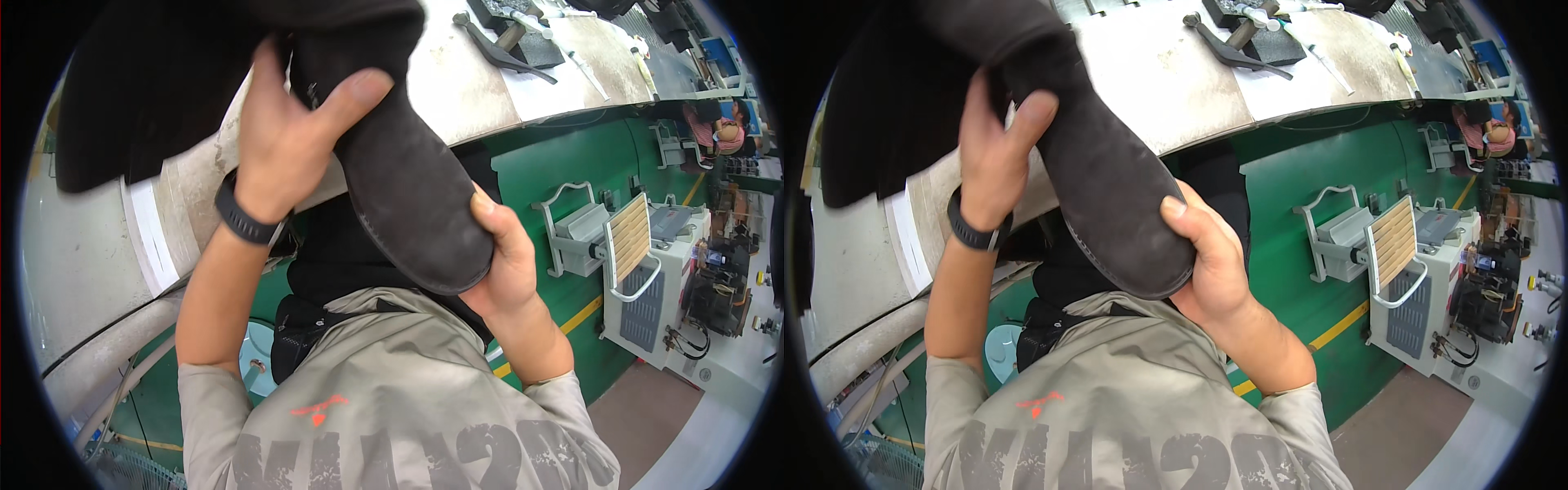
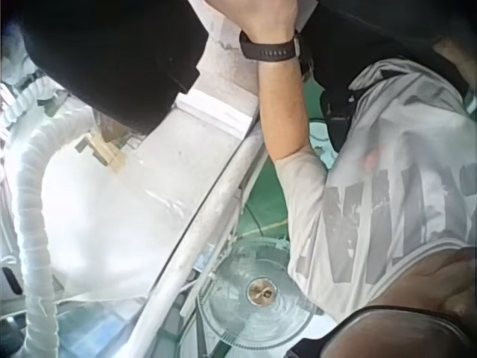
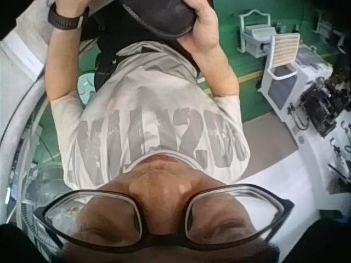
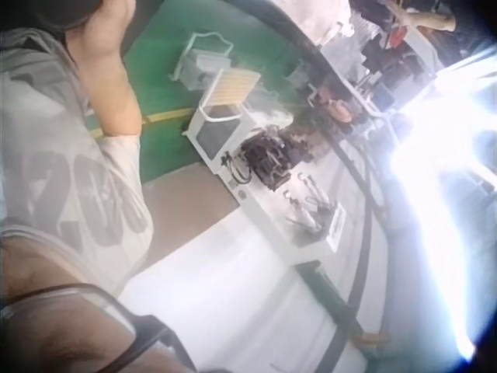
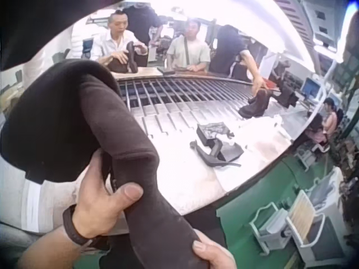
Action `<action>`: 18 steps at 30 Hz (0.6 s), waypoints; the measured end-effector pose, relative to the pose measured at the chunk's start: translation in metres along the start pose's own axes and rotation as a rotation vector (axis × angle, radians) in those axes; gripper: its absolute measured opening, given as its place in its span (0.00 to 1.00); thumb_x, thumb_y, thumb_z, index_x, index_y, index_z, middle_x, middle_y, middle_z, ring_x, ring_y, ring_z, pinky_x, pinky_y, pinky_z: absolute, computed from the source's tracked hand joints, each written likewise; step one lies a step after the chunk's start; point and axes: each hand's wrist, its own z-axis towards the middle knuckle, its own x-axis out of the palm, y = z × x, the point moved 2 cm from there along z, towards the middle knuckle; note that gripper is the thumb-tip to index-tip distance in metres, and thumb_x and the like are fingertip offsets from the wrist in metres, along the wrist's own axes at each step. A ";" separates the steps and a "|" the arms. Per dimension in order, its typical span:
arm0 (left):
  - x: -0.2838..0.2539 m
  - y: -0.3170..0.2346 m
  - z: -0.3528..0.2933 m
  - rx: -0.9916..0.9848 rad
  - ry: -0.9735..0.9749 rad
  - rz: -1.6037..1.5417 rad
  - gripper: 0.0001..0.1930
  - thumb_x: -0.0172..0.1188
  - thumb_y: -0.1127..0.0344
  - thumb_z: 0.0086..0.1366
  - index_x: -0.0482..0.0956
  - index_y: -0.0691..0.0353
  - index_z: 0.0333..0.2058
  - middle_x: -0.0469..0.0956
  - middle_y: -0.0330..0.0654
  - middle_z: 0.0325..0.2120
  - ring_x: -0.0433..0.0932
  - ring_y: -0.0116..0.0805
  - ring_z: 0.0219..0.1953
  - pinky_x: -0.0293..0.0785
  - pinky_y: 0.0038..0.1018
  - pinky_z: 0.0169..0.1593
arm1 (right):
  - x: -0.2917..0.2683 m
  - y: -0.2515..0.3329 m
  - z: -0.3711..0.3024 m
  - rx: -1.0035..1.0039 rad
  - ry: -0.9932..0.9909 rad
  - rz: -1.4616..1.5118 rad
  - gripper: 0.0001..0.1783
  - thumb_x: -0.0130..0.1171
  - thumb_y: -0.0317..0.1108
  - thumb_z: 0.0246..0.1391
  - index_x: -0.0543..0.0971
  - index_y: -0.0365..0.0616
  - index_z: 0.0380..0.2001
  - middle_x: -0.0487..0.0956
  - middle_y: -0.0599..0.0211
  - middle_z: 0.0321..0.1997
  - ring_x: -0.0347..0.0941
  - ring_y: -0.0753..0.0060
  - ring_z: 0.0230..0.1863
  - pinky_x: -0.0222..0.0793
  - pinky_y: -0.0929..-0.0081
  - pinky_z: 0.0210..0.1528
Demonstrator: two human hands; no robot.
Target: The person attaches soles to boots by pressing them together along the edges by hand, then places the assembled boots onto a conveyor belt.
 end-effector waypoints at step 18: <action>0.021 0.017 0.015 -0.032 0.068 0.081 0.49 0.63 0.35 0.74 0.64 0.80 0.70 0.78 0.54 0.59 0.77 0.38 0.60 0.71 0.30 0.65 | -0.010 0.010 0.003 -0.021 0.035 0.001 0.33 0.52 0.37 0.74 0.63 0.26 0.73 0.77 0.51 0.68 0.77 0.66 0.66 0.72 0.68 0.70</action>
